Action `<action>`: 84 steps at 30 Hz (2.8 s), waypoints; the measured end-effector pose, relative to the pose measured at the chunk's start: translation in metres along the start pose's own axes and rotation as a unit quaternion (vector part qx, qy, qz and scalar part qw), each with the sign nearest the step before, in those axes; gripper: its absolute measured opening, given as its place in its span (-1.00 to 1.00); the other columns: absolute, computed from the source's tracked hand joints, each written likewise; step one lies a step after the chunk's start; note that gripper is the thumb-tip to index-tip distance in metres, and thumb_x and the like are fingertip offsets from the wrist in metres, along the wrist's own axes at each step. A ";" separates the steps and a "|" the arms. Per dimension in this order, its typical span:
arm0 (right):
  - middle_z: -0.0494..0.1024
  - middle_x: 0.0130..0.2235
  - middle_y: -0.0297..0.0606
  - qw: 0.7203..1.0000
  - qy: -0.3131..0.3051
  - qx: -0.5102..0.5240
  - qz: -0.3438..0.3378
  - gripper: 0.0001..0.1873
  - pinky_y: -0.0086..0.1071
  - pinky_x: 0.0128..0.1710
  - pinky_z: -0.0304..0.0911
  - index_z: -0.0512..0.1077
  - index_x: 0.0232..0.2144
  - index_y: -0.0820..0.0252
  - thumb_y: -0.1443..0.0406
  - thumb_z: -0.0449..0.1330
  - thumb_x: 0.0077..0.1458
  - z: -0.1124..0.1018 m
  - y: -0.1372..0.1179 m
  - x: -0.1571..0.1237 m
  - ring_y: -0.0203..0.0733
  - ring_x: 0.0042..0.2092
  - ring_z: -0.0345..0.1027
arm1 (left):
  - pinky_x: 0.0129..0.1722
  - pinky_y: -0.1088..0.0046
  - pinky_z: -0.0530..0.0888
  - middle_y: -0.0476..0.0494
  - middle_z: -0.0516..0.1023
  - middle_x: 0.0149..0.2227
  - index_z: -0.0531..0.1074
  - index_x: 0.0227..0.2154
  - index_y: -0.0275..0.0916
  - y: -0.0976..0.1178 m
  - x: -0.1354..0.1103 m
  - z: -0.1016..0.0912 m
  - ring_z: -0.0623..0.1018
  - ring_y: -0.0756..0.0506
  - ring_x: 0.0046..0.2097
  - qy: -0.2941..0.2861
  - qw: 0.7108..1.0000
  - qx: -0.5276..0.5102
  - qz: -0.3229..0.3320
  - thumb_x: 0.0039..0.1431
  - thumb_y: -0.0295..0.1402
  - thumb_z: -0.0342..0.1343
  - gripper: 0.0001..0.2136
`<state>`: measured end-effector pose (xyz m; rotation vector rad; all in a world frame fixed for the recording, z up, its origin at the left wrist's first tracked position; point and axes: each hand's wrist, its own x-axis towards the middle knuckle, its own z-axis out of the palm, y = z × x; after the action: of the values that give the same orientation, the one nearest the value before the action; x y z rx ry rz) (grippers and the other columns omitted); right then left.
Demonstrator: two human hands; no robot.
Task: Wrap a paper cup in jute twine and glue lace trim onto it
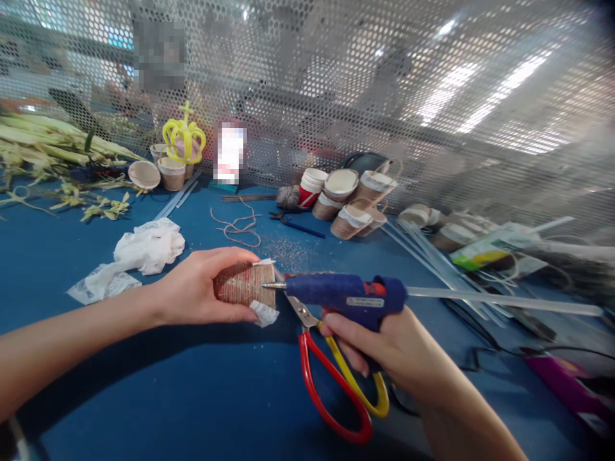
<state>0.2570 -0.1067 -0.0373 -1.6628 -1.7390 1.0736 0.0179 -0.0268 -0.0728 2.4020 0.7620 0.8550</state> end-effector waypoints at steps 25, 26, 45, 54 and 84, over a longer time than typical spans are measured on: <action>0.25 -0.79 -0.48 0.999 0.038 0.021 0.014 -0.77 -0.44 -0.66 0.08 0.34 -0.61 0.15 0.17 0.17 -0.02 0.006 -0.006 -0.005 -0.37 -0.71 0.07 | -0.27 0.44 0.48 -0.13 0.51 -0.23 0.29 -0.13 -0.28 0.001 0.001 0.001 0.52 -0.07 -0.27 -0.022 0.992 -0.109 -0.064 -0.11 -0.24 0.22 -0.54; 0.26 -0.79 -0.47 0.999 0.030 0.017 0.017 -0.76 -0.44 -0.67 0.08 0.33 -0.63 0.16 0.18 0.17 -0.02 0.005 -0.006 -0.004 -0.37 -0.71 0.07 | -0.27 0.44 0.48 -0.13 0.51 -0.23 0.29 -0.13 -0.28 0.001 0.001 0.001 0.52 -0.06 -0.27 -0.022 0.991 -0.110 -0.070 -0.12 -0.24 0.22 -0.54; 0.25 -0.79 -0.46 0.999 0.039 -0.005 -0.015 -0.71 -0.41 -0.61 0.17 0.37 -0.62 0.13 0.10 0.13 0.00 0.001 -0.005 -0.003 -0.34 -0.71 0.10 | -0.19 0.39 0.46 -0.14 0.51 -0.19 0.29 -0.13 -0.26 0.002 0.001 0.000 0.54 -0.09 -0.23 0.002 0.999 -0.035 -0.018 -0.13 -0.21 0.22 -0.53; 0.19 -0.82 -0.52 0.997 0.027 0.062 -0.026 -0.69 -0.42 -0.57 0.17 0.37 -0.52 0.21 0.08 0.11 0.02 0.000 -0.004 -0.001 -0.41 -0.73 0.02 | -0.09 0.28 0.44 -0.32 0.37 0.01 0.10 -0.01 -0.23 -0.007 -0.008 0.005 0.47 -0.21 -0.04 0.004 0.995 0.089 0.049 -0.12 -0.12 0.20 -0.37; 0.20 -0.79 -0.50 0.973 0.053 0.225 0.002 -0.75 -0.54 -0.73 -0.18 0.43 -0.46 0.25 0.15 0.15 0.02 0.008 0.004 0.003 -0.48 -0.73 -0.05 | -0.10 0.23 0.42 -0.32 0.39 -0.02 0.16 -0.03 -0.22 -0.014 -0.005 0.006 0.42 -0.20 -0.01 0.043 0.964 0.198 0.172 0.02 -0.22 0.15 -0.53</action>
<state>0.2525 -0.1051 -0.0449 -1.4066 -1.3025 1.2447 0.0136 -0.0207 -0.0872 2.9306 0.5973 1.0245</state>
